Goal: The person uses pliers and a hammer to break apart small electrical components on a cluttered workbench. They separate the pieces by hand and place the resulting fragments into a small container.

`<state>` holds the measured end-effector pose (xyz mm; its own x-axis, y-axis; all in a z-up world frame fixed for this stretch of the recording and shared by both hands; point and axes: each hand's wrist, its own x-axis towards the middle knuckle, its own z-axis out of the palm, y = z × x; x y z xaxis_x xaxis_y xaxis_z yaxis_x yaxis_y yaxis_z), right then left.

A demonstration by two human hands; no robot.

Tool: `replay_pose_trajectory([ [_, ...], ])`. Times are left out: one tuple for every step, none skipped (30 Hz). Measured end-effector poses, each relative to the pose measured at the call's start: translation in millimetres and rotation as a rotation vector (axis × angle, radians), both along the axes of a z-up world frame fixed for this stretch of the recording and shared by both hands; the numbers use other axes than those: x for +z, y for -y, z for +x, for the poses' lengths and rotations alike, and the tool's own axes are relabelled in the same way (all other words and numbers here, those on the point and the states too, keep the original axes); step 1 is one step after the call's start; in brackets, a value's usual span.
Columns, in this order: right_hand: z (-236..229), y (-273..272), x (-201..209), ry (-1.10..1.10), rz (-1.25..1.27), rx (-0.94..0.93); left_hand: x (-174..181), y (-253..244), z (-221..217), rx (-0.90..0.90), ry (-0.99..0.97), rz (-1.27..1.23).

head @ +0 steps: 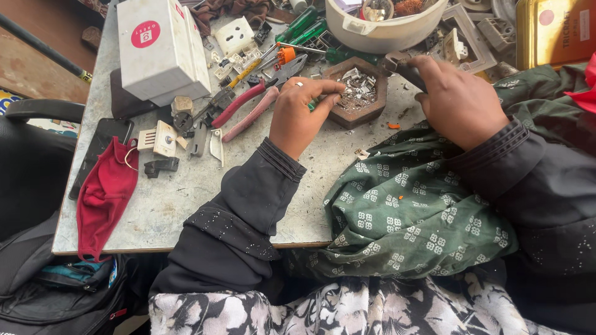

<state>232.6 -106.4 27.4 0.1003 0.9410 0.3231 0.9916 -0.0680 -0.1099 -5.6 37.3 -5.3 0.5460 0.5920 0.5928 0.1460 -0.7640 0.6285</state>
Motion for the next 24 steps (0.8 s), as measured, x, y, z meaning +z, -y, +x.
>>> replay_pose_trajectory([
  [0.4,0.0,-0.2,-0.014,-0.005,0.002,-0.8,-0.4,1.0,0.009,-0.015,-0.037],
  [0.0,0.4,0.8,-0.027,-0.008,0.002,-0.8,-1.1,1.6,0.015,-0.03,-0.072],
  [-1.0,1.3,3.3,-0.033,0.024,0.021,-0.7,-1.4,1.6,0.033,-0.046,-0.062],
  [-2.5,3.5,7.1,-0.038,0.056,0.041,-0.8,-1.6,1.9,0.05,-0.06,-0.051],
  [-5.0,5.9,12.2,-0.043,0.088,0.06,-0.8,-2.0,1.7,0.067,-0.074,-0.041],
  [-8.7,8.6,18.2,-0.066,0.127,0.082,-1.0,-2.5,1.8,0.085,-0.078,-0.018],
  [-13.9,12.4,23.9,-0.089,0.167,0.104,-1.2,-3.5,2.2,0.103,-0.082,0.004],
  [-19.5,15.9,29.2,-0.112,0.204,0.129,-2.1,-3.9,2.3,0.124,-0.085,0.024],
  [-25.1,19.3,33.6,-0.153,0.218,0.15,-3.3,-4.5,2.9,0.124,-0.081,0.017],
  [-31.0,22.3,36.7,-0.196,0.231,0.172,-4.4,-5.5,3.3,0.125,-0.079,0.011],
  [-35.8,23.3,38.7,-0.239,0.244,0.194,-5.7,-6.3,3.8,0.126,-0.077,0.004],
  [-41.4,21.5,38.0,-0.261,0.245,0.233,-6.7,-7.2,3.5,0.13,-0.084,0.008],
  [-46.1,19.5,36.1,-0.283,0.245,0.272,-7.6,-7.6,3.2,0.135,-0.091,0.012],
  [-48.2,18.1,34.7,-0.304,0.249,0.308,-8.1,-7.8,2.9,0.135,-0.099,0.018],
  [-48.5,16.9,33.5,-0.284,0.166,0.278,-8.3,-7.6,2.2,0.141,-0.106,0.0],
  [-47.3,16.1,32.8,-0.261,0.088,0.243,-7.8,-7.9,2.3,0.141,-0.112,-0.015],
  [-45.1,15.3,32.4,-0.238,0.01,0.208,-7.2,-8.8,2.5,0.141,-0.118,-0.03],
  [-42.1,17.2,32.5,-0.251,0.086,0.215,-7.5,-9.5,3.1,0.139,-0.118,-0.025],
  [-39.0,18.1,32.6,-0.263,0.161,0.222,-8.2,-10.5,3.7,0.136,-0.117,-0.019],
  [-37.8,18.4,31.7,-0.278,0.232,0.234,-9.9,-10.2,3.0,0.137,-0.117,-0.018],
  [-37.0,19.0,30.8,-0.337,0.279,0.275,-11.5,-9.6,2.8,0.131,-0.106,-0.007],
  [-37.1,17.1,29.4,-0.396,0.329,0.317,-11.7,-10.2,2.8,0.126,-0.096,0.007],
  [-37.6,17.0,27.9,-0.456,0.379,0.358,-11.7,-9.6,2.4,0.121,-0.086,0.021],
  [-38.7,14.0,25.4,-0.393,0.252,0.317,-10.3,-9.1,1.9,0.125,-0.089,0.012],
])
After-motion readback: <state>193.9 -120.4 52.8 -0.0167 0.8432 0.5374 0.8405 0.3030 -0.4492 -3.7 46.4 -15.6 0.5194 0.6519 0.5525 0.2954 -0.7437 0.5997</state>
